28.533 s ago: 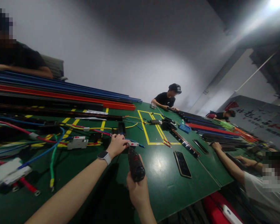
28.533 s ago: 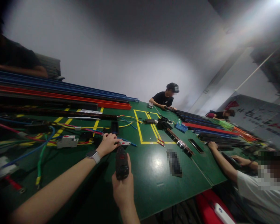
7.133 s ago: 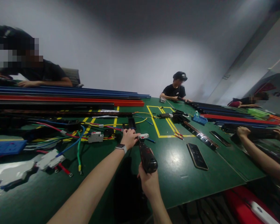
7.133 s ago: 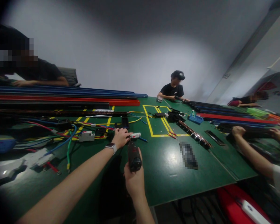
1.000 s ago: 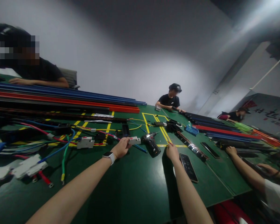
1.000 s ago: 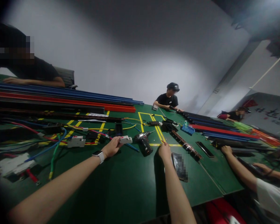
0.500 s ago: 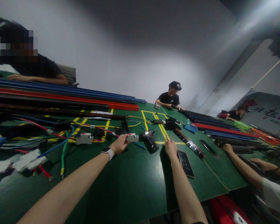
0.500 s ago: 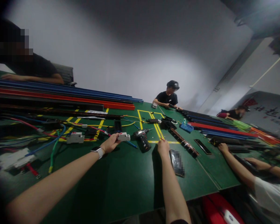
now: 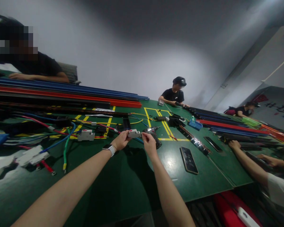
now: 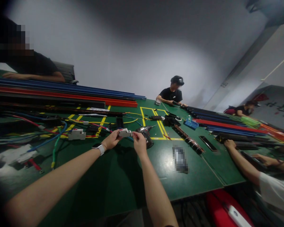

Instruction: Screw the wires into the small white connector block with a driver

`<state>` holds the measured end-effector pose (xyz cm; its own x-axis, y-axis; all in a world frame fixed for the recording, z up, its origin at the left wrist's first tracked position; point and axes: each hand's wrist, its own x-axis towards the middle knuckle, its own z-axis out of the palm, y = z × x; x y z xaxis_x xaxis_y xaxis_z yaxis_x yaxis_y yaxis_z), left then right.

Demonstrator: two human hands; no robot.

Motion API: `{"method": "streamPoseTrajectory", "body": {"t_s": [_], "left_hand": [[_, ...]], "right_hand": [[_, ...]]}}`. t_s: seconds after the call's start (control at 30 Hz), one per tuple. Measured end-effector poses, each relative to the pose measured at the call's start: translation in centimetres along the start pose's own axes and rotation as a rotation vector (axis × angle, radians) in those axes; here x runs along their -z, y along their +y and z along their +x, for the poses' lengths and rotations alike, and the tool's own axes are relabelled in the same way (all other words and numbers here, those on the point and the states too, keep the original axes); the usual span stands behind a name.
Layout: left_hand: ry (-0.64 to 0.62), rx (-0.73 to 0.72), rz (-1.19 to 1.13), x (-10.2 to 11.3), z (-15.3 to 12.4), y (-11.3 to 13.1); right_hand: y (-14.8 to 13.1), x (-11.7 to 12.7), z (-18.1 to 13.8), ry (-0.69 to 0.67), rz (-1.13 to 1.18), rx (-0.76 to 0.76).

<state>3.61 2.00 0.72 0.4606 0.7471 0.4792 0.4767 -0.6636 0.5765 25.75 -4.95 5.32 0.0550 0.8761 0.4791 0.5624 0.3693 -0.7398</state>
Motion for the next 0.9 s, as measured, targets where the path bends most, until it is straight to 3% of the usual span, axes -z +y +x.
{"method": "streamPoseTrajectory", "body": {"t_s": [0.33, 0.6, 0.9], "left_hand": [[-0.026, 0.007, 0.002, 0.4, 0.0, 0.7], [-0.082, -0.02, 0.034, 0.5, 0.1, 0.9], [-0.159, -0.003, 0.089, 0.7, 0.4, 1.5]], "right_hand": [[0.9, -0.1, -0.2, -0.039, -0.003, 0.041], [1.4, 1.3, 0.4, -0.128, -0.115, 0.086], [3.9, 0.3, -0.2, -0.225, -0.07, 0.037]]}}
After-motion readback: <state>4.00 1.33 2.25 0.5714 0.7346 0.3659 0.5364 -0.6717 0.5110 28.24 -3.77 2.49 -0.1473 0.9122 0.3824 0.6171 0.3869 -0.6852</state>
